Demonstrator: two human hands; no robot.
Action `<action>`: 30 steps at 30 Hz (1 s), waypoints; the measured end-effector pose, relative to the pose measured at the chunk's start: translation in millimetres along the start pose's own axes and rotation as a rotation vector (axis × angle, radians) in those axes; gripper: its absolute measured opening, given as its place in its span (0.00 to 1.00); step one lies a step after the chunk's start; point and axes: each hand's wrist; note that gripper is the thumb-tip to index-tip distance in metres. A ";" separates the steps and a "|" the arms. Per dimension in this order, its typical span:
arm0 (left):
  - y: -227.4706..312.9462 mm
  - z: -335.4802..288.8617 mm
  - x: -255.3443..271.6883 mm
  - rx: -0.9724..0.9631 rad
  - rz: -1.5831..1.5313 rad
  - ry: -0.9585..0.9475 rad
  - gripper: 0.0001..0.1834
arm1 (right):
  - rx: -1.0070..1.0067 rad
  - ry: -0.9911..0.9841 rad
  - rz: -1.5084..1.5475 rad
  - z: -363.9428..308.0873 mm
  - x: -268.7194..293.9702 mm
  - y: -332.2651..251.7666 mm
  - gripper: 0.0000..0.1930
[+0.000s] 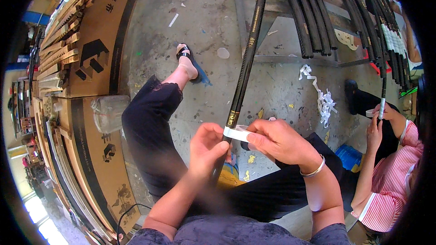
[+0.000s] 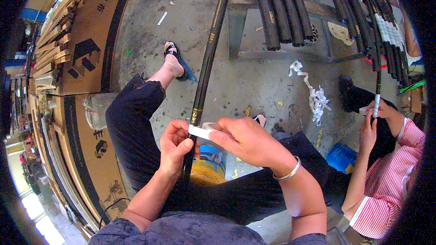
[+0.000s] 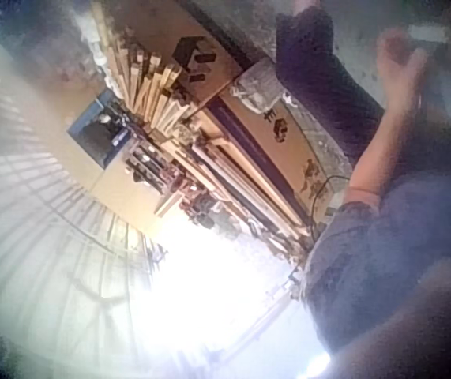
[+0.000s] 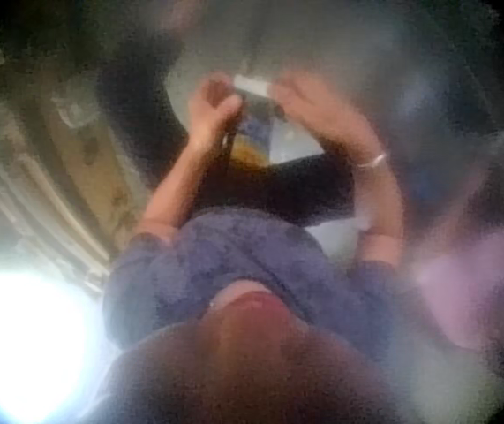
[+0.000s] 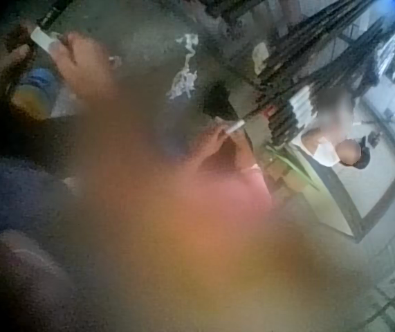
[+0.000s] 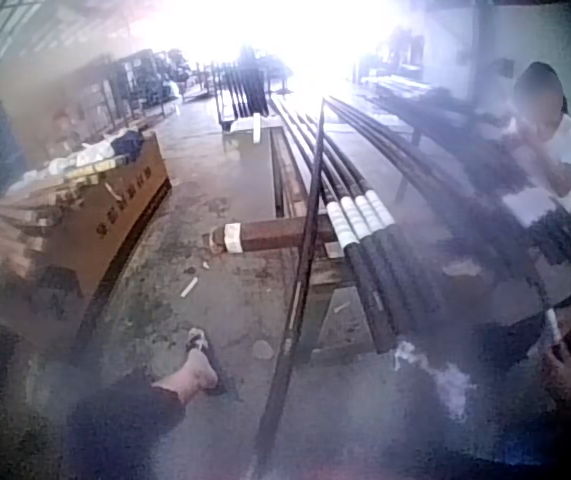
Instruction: The person applies pieces of white tape around the surface of long black rods, then gathers a bundle of the rods and places them together.
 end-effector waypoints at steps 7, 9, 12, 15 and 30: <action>-0.9 0.3 -0.8 -0.010 -0.019 0.000 0.25 | 0.019 0.004 0.039 0.6 -1.2 0.5 0.17; -0.8 0.3 -1.3 -0.010 -0.025 -0.002 0.25 | -0.019 0.003 0.041 0.5 -1.0 -0.5 0.17; -1.6 0.1 -0.8 -0.008 -0.035 -0.003 0.25 | -0.063 0.012 0.015 1.0 -1.2 -4.7 0.18; -3.0 0.7 -1.1 -0.023 -0.038 -0.005 0.25 | -0.022 0.021 0.010 0.8 -1.9 -2.7 0.17; -6.3 1.7 2.9 -0.046 -0.097 -0.067 0.22 | -0.045 0.041 0.008 5.4 -3.5 3.4 0.23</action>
Point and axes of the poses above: each hand's wrist, its own z-axis towards the middle knuckle, its own x-axis out of the back of the hand, y = z × x, and after that the axes turned 14 degrees about z, right-handed
